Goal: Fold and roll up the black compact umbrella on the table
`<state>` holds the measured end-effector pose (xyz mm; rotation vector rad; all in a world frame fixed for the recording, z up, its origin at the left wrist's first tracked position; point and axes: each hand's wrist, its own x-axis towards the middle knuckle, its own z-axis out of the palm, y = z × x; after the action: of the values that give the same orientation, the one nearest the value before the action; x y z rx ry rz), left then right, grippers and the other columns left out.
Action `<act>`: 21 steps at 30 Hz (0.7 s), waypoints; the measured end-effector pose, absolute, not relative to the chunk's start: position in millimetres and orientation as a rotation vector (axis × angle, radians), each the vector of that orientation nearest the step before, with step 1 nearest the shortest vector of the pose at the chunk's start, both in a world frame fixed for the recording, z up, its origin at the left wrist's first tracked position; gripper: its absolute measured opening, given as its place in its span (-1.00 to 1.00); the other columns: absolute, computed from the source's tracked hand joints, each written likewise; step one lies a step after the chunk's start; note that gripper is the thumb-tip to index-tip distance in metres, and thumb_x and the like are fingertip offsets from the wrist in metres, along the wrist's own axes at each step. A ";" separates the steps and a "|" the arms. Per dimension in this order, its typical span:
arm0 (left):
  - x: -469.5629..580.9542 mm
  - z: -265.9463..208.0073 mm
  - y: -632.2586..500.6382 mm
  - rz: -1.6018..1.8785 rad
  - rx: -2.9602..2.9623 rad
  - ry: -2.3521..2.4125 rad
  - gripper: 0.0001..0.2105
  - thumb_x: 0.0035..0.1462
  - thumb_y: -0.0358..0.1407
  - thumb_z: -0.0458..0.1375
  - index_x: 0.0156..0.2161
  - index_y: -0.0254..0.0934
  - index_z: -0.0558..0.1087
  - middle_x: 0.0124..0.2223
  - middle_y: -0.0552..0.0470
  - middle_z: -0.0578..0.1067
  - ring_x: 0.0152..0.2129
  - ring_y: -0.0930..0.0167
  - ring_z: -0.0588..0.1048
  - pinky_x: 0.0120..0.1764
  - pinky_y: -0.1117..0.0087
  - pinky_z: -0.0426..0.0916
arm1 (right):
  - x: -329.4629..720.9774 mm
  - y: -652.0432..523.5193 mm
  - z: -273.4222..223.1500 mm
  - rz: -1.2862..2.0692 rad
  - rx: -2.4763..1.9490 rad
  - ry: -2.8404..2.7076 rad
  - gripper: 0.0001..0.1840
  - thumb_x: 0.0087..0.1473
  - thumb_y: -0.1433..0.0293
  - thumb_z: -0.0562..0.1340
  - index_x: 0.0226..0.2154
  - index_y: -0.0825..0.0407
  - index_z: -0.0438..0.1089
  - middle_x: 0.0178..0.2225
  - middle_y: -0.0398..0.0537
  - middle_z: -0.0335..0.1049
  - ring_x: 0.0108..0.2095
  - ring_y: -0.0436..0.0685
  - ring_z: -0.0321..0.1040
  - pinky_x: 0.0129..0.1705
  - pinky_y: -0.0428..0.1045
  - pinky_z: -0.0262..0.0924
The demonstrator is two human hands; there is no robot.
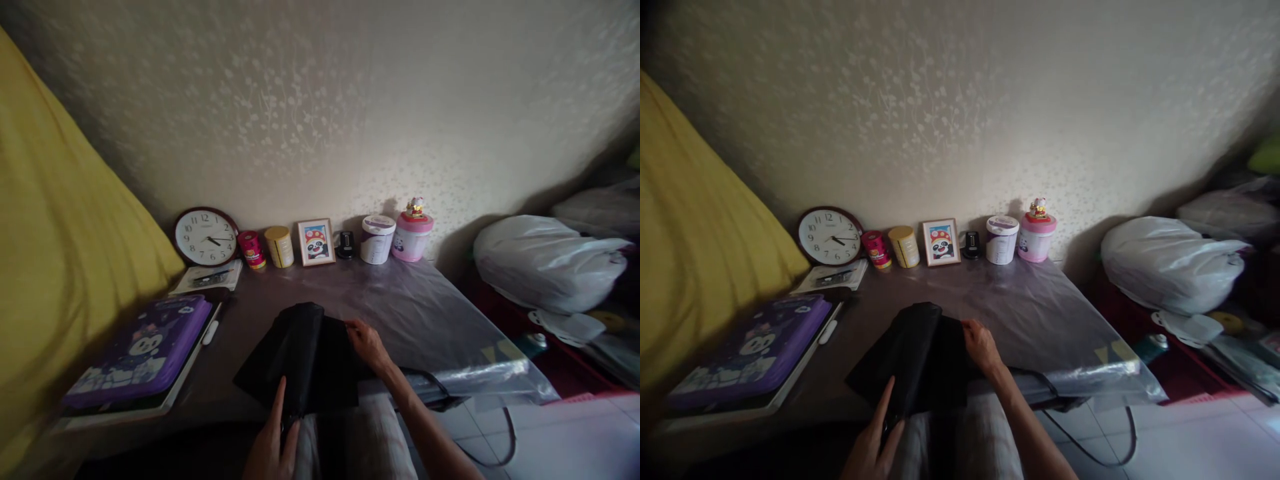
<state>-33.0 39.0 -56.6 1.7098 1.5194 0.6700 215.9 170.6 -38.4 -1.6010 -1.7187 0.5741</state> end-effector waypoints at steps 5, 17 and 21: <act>-30.2 -52.7 38.2 0.662 1.710 1.517 -0.43 0.26 -0.22 -0.26 0.29 -0.42 -0.28 0.35 -0.14 -0.13 0.26 0.39 -0.03 0.23 0.27 0.03 | 215.0 168.3 -35.1 0.669 -1.570 -1.613 -0.69 0.05 0.39 0.08 -0.15 0.06 0.39 -0.25 -0.04 0.52 -0.35 0.06 0.46 -0.26 -0.06 0.29; -27.4 -57.4 38.5 0.719 1.628 1.520 -0.43 0.25 -0.20 -0.24 0.30 -0.33 -0.25 0.35 -0.09 -0.05 0.25 0.42 0.04 0.22 0.28 0.01 | 215.1 160.0 -32.0 0.642 -1.567 -1.719 -0.69 -0.10 0.49 0.15 -0.24 0.03 0.44 -0.38 -0.10 0.47 -0.35 0.07 0.42 -0.26 -0.04 0.27; -25.2 -64.7 38.7 0.900 1.541 1.491 -0.45 0.23 -0.19 -0.21 0.29 -0.29 -0.15 0.33 -0.04 0.03 0.24 0.41 0.06 0.21 0.31 0.03 | 207.2 155.9 -30.8 0.424 -1.548 -1.755 -0.73 0.01 0.47 0.07 -0.26 0.04 0.43 -0.30 -0.01 0.43 -0.27 0.13 0.41 -0.16 0.02 0.27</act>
<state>-25.2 38.7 -64.7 1.5409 1.4907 0.9004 207.2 155.9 -30.8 -1.5480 -1.7555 0.4241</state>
